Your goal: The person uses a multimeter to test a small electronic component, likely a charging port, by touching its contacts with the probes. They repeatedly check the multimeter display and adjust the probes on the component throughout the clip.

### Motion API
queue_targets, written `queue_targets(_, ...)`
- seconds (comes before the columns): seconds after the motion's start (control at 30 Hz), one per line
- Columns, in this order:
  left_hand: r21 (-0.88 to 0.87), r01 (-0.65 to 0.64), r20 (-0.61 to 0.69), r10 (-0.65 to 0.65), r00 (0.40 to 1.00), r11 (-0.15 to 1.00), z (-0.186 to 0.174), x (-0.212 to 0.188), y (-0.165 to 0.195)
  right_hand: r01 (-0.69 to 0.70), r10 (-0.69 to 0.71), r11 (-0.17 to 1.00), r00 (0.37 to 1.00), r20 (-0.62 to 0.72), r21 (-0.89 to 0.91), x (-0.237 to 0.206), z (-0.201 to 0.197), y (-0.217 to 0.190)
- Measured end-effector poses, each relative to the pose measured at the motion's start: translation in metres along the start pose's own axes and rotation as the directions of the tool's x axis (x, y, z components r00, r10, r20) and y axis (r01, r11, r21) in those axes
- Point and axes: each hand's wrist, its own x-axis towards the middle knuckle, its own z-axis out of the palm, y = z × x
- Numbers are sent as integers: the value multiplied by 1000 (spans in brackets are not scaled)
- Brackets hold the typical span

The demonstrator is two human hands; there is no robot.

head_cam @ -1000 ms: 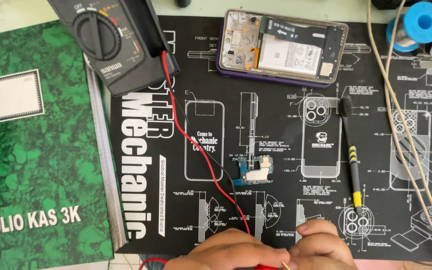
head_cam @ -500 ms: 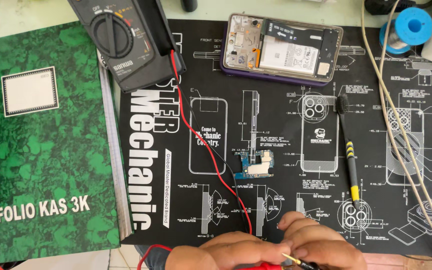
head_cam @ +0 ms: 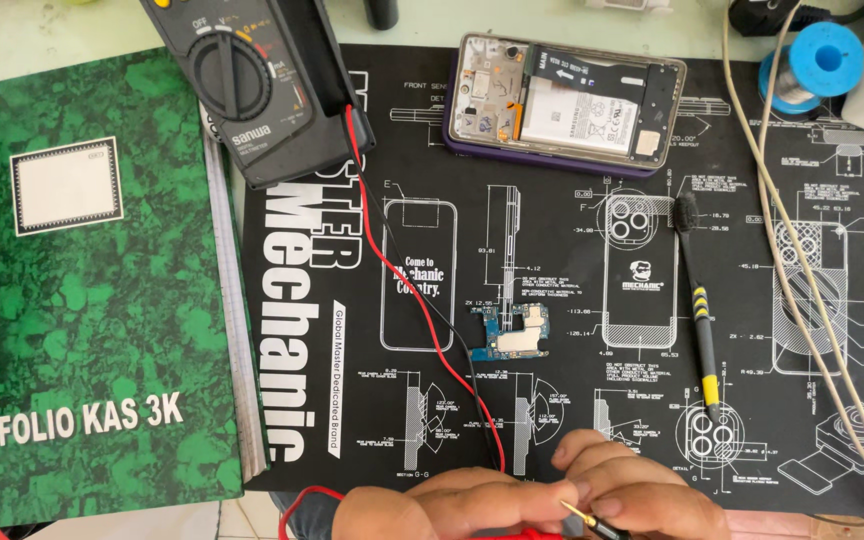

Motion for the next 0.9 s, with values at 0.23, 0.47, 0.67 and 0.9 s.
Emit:
queue_targets(0.23, 48, -104, -54, 106, 993, 993, 1, 0, 6, 46, -47, 999, 997, -56, -16, -6, 2, 1)
queue_targets(0.47, 67, -67, -43, 70, 997, 996, 2, 0, -1, 36, -43, 992, 997, -57, -123, -6, 6, -4)
queue_targets(0.67, 84, -123, -19, 125, 992, 989, -1, -5, -4, 86, -88, 988, 996, -5, -131, -4, 3, -2)
queue_targets(0.9, 114, -213, 34, 211, 977, 970, -7, 1, 1, 69, -102, 979, 979, -174, -190, -9, 22, -1)
